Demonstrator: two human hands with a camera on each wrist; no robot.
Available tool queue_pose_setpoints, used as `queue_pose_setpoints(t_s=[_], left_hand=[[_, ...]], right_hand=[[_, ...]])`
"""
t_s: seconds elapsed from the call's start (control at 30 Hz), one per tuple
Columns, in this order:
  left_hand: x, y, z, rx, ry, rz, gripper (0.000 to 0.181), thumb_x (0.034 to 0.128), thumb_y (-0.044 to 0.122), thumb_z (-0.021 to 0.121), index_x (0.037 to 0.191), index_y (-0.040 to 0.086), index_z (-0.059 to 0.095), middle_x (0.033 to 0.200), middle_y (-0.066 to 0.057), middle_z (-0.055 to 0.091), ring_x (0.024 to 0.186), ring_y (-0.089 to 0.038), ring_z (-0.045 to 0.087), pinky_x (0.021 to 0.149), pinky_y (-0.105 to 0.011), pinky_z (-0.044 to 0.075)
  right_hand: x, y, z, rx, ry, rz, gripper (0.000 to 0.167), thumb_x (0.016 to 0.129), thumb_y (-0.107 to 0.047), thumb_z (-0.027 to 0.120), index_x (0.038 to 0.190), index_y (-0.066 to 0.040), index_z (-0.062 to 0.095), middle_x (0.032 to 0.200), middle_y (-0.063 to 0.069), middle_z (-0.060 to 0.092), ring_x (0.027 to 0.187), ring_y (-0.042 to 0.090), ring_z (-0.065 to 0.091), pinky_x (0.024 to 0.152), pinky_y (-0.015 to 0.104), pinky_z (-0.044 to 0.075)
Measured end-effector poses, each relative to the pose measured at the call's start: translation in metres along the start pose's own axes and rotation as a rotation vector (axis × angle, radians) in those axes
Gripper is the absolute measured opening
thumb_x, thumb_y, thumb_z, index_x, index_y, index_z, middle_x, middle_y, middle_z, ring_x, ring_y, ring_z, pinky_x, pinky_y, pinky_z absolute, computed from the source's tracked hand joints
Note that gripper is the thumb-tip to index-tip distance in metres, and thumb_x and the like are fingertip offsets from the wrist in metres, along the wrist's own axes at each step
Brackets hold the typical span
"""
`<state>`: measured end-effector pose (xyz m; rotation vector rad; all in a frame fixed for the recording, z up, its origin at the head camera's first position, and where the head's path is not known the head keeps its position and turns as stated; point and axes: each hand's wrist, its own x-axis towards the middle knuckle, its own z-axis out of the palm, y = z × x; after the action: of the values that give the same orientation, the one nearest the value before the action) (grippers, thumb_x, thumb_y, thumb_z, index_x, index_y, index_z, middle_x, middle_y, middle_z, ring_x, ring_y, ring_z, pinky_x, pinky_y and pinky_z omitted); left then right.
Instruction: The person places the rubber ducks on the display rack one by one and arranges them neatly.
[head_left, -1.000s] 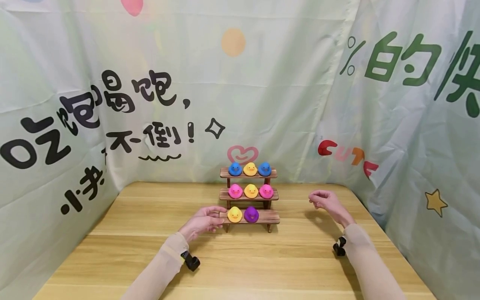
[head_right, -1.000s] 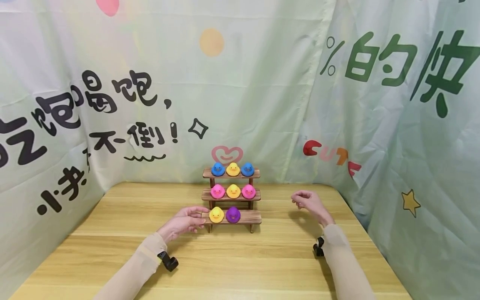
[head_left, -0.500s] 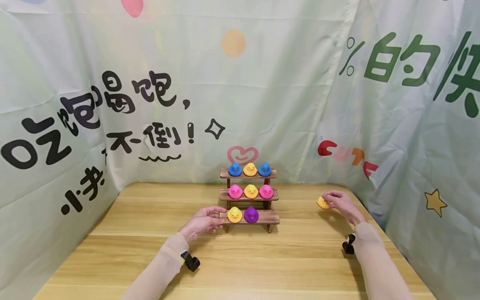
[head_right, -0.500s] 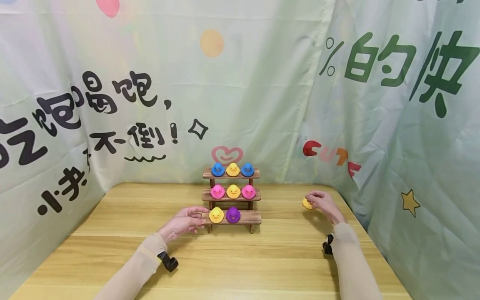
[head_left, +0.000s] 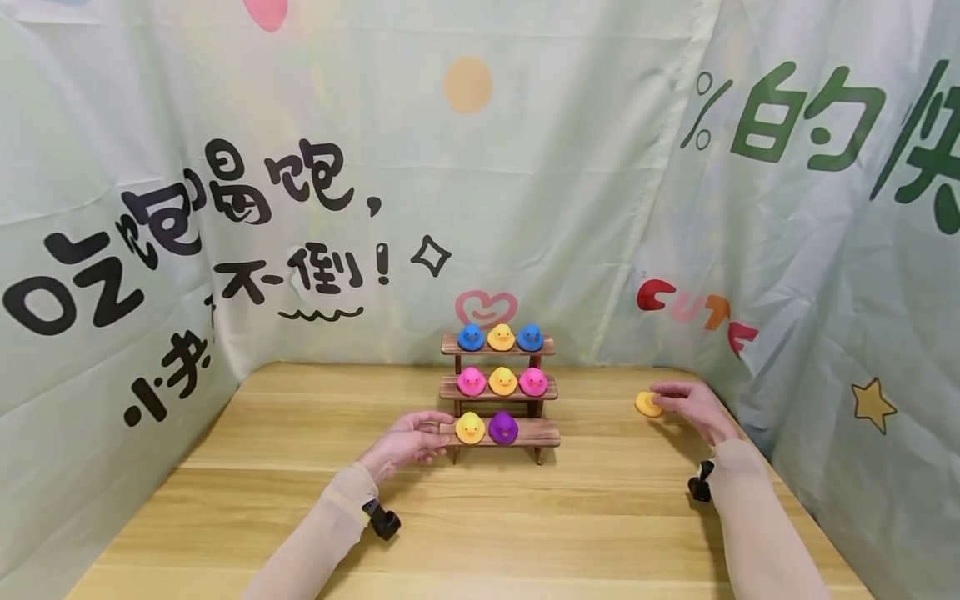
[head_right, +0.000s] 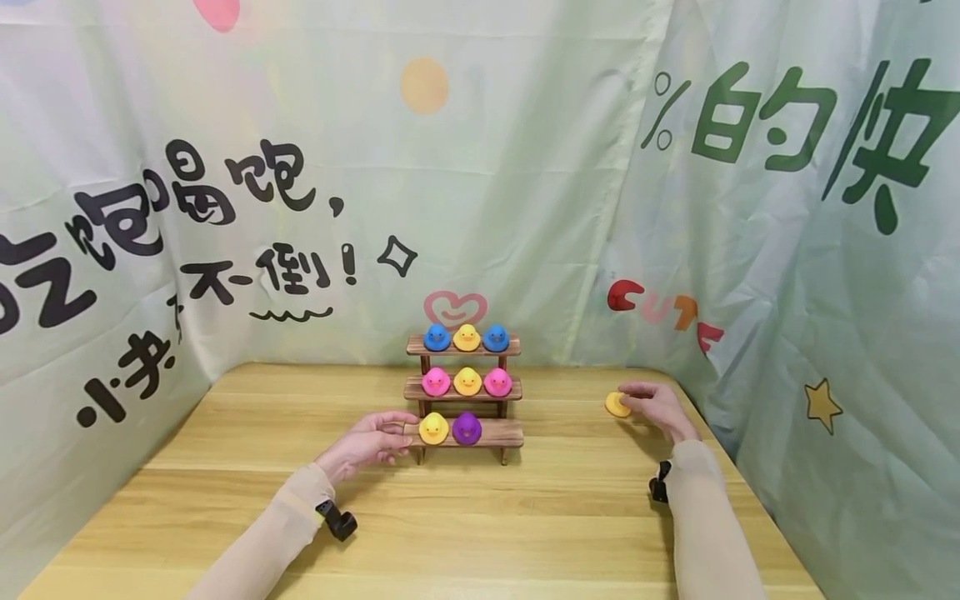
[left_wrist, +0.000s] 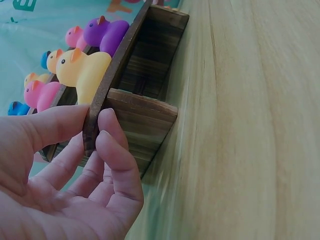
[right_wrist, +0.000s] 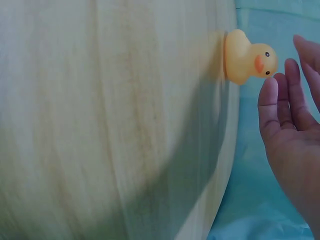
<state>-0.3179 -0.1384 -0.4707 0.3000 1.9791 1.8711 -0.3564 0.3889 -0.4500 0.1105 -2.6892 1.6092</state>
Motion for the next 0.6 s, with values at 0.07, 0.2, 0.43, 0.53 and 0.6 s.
queue_pose_setpoints(t_s=[0.07, 0.2, 0.43, 0.53, 0.6], left_hand=[[0.0001, 0.0004, 0.0003, 0.001, 0.004, -0.002, 0.04, 0.0908, 0.005, 0.065, 0.13, 0.004, 0.057, 0.1, -0.006, 0.065, 0.08, -0.017, 0.065, 0.063, -0.024, 0.052], [0.0012, 0.0007, 0.0001, -0.005, 0.006, -0.008, 0.041, 0.0898, 0.005, 0.066, 0.129, 0.004, 0.057, 0.101, -0.007, 0.065, 0.08, -0.017, 0.065, 0.063, -0.024, 0.051], [0.0017, 0.0007, 0.0, -0.005, 0.005, -0.008, 0.041, 0.0899, 0.004, 0.066, 0.13, 0.005, 0.057, 0.102, -0.008, 0.065, 0.08, -0.017, 0.064, 0.063, -0.024, 0.051], [0.0014, 0.0004, -0.0001, -0.003, 0.005, -0.008, 0.04, 0.0904, 0.004, 0.065, 0.13, 0.004, 0.057, 0.102, -0.008, 0.065, 0.08, -0.017, 0.064, 0.064, -0.024, 0.051], [0.0012, 0.0002, -0.0002, 0.0, 0.002, -0.007, 0.04, 0.0907, 0.004, 0.065, 0.13, 0.004, 0.057, 0.101, -0.008, 0.065, 0.08, -0.017, 0.064, 0.064, -0.024, 0.051]], right_hand=[[0.0006, 0.001, 0.0, -0.011, -0.001, 0.0, 0.054, 0.095, -0.02, 0.066, 0.135, 0.012, 0.05, 0.125, 0.015, 0.065, 0.087, -0.007, 0.059, 0.085, 0.027, 0.055], [0.0016, 0.0018, 0.0006, -0.011, -0.009, -0.015, 0.057, 0.095, -0.019, 0.065, 0.137, 0.013, 0.045, 0.133, 0.028, 0.056, 0.087, -0.009, 0.059, 0.081, 0.02, 0.055], [0.0041, 0.0034, 0.004, 0.023, -0.097, -0.007, 0.057, 0.095, -0.009, 0.062, 0.141, 0.016, 0.038, 0.135, 0.035, 0.05, 0.092, 0.004, 0.064, 0.083, 0.032, 0.059], [0.0058, 0.0047, 0.0075, 0.007, -0.109, 0.001, 0.055, 0.095, -0.01, 0.062, 0.139, 0.015, 0.041, 0.128, 0.028, 0.06, 0.087, 0.006, 0.064, 0.078, 0.029, 0.058], [0.0062, 0.0054, 0.0098, -0.002, -0.112, 0.005, 0.055, 0.095, -0.012, 0.064, 0.138, 0.015, 0.043, 0.12, 0.02, 0.066, 0.083, 0.007, 0.063, 0.073, 0.028, 0.057]])
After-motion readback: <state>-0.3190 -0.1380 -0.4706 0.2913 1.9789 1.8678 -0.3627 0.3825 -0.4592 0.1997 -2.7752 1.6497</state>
